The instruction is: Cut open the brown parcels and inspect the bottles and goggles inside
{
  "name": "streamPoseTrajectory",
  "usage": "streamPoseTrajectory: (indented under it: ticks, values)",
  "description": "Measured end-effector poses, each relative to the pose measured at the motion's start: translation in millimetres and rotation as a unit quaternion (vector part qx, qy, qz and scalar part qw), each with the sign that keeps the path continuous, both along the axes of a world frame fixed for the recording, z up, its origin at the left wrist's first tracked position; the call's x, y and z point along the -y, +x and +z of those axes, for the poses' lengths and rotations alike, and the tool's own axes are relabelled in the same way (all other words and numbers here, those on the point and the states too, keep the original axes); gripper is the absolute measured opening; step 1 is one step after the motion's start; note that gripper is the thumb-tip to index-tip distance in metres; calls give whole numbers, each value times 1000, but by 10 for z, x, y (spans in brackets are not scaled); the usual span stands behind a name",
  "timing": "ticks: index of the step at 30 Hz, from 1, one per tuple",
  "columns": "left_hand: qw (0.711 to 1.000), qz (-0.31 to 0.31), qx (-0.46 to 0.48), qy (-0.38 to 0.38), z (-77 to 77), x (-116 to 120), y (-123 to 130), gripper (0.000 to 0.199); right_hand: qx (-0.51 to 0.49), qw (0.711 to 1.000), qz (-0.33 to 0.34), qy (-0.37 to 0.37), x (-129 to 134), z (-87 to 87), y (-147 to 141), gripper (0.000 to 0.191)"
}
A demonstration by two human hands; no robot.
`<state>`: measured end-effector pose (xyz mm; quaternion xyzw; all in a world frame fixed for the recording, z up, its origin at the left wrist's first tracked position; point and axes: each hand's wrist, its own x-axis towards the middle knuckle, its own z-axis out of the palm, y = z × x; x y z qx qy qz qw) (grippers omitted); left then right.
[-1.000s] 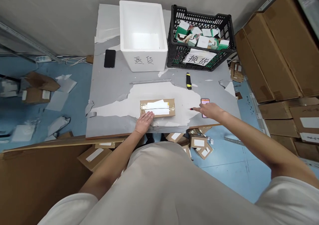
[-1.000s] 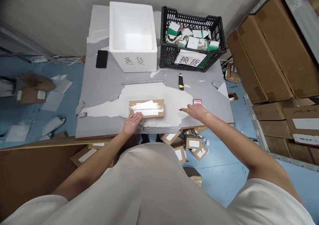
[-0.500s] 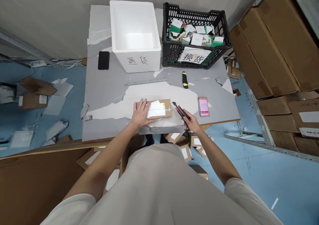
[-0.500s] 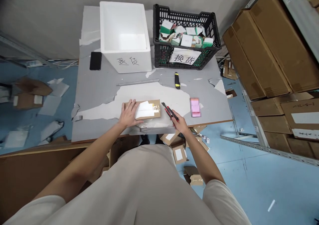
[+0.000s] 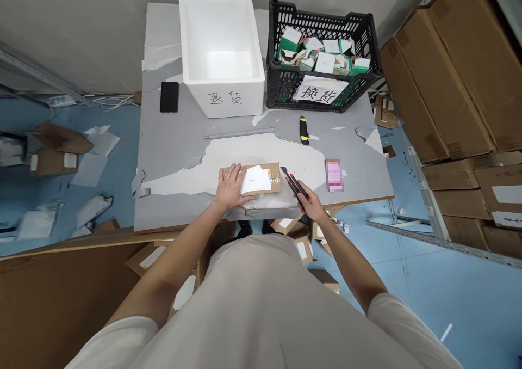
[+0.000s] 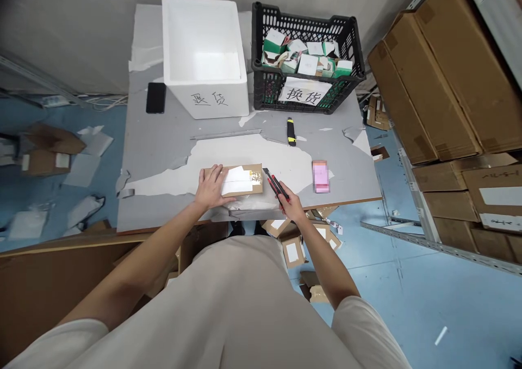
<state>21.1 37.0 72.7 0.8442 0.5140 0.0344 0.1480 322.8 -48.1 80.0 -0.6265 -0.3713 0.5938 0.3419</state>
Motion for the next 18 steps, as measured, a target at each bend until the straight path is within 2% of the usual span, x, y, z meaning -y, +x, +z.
streamPoseTrajectory:
  ticks: [10,18]
  values:
    - [999,12,31,-2,-30,-13,-3,108,-8,1000,28,1,-8,24,16,73]
    - [999,20,42,11,-84,-30,9,103,-15,995,90,-45,84,-54,239,68]
